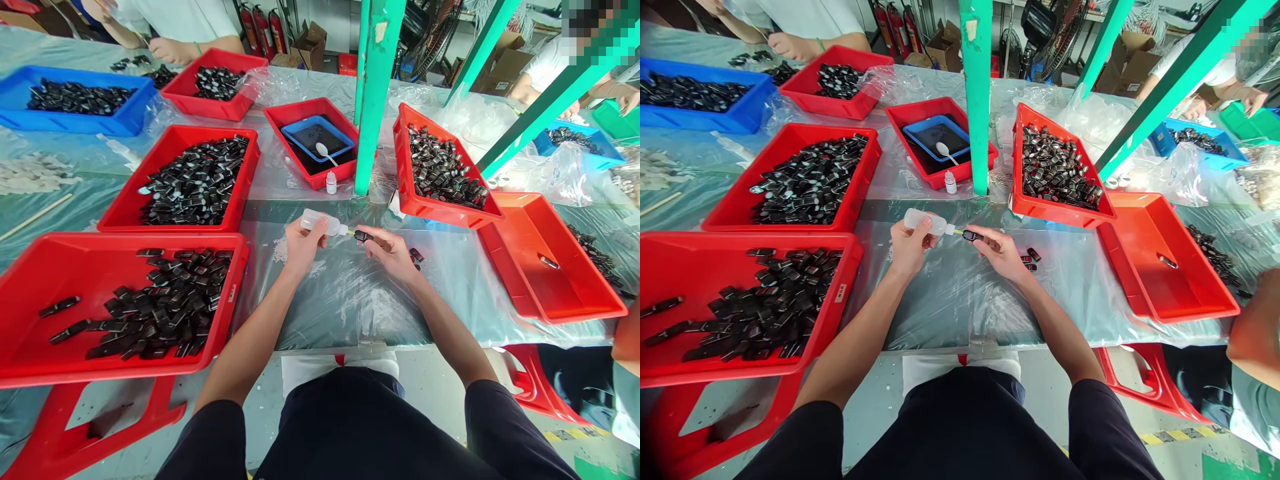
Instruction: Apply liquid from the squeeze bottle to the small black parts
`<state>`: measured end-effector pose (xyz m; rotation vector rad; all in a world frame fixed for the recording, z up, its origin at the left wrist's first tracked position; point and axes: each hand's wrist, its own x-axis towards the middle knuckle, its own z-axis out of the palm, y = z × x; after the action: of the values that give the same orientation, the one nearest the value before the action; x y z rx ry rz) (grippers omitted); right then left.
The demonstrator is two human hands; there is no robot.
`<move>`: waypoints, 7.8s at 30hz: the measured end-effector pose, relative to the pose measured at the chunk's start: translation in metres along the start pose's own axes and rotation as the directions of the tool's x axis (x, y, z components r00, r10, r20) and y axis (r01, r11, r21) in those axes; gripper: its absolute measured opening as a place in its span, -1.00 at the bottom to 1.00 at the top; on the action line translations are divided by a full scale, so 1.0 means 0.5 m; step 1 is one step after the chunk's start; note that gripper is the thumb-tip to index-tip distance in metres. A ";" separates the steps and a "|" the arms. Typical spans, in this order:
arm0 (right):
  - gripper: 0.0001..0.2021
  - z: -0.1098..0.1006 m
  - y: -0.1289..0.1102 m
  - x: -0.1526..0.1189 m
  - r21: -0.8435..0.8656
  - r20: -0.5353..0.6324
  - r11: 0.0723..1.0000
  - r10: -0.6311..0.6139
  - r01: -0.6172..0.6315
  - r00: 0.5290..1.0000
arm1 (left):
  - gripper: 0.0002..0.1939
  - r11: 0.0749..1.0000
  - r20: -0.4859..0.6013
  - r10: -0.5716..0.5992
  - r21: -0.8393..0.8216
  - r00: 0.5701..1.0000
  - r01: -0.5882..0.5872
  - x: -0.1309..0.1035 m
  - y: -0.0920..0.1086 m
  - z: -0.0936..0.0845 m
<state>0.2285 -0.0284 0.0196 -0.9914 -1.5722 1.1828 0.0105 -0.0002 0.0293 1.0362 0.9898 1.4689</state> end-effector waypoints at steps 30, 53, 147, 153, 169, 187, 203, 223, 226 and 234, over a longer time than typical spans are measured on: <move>-0.59 0.001 -0.004 -0.010 -0.079 -0.045 0.996 -0.054 0.050 0.998 | -0.49 0.999 0.039 0.036 -0.031 0.999 -0.035 -0.004 0.011 -0.003; -0.61 0.003 0.002 -0.014 -0.380 0.157 0.923 0.001 0.060 0.988 | -0.48 0.983 -0.246 0.012 -0.175 0.969 -0.057 0.025 -0.009 -0.011; -0.71 -0.015 -0.015 -0.008 -0.301 0.162 0.951 -0.016 0.065 0.987 | -0.47 0.999 0.093 0.014 0.044 0.996 -0.018 -0.001 -0.013 -0.008; -0.67 -0.016 -0.012 -0.006 -0.321 0.170 0.940 -0.063 0.115 0.983 | -0.46 0.999 0.096 0.006 0.051 0.995 -0.011 0.000 -0.007 -0.009; -0.47 -0.004 -0.013 -0.009 -0.151 0.175 0.988 0.055 -0.029 0.983 | -0.49 1.000 0.081 0.025 0.002 0.996 -0.025 -0.001 -0.011 -0.004; -0.57 0.011 -0.002 -0.011 -0.059 -0.085 0.998 0.001 -0.006 0.996 | -0.47 0.996 0.021 -0.016 -0.085 1.000 0.018 -0.010 0.006 0.013; -0.58 0.004 -0.018 -0.010 -0.125 -0.061 0.992 0.004 -0.012 0.998 | -0.43 0.998 -0.005 -0.014 -0.061 1.000 0.014 -0.012 0.005 0.014; -0.63 -0.012 -0.005 -0.012 -0.377 -0.050 0.925 -0.075 0.051 0.996 | -0.50 0.995 -0.007 -0.085 -0.056 0.996 0.084 -0.006 0.001 0.012; -0.64 -0.017 0.002 -0.012 -0.418 -0.036 0.906 -0.096 0.072 0.995 | -0.51 0.991 -0.074 -0.113 -0.083 0.991 0.107 0.004 -0.007 0.004; -0.76 0.049 0.018 -0.024 -0.625 0.379 0.730 -0.025 0.276 0.925 | -0.45 0.978 -0.158 -0.162 -0.159 0.974 0.137 0.019 -0.008 -0.006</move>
<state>0.2087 -0.0438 0.0053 -1.0981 -2.4214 0.6785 0.0079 0.0095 0.0253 0.7228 1.0393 1.4981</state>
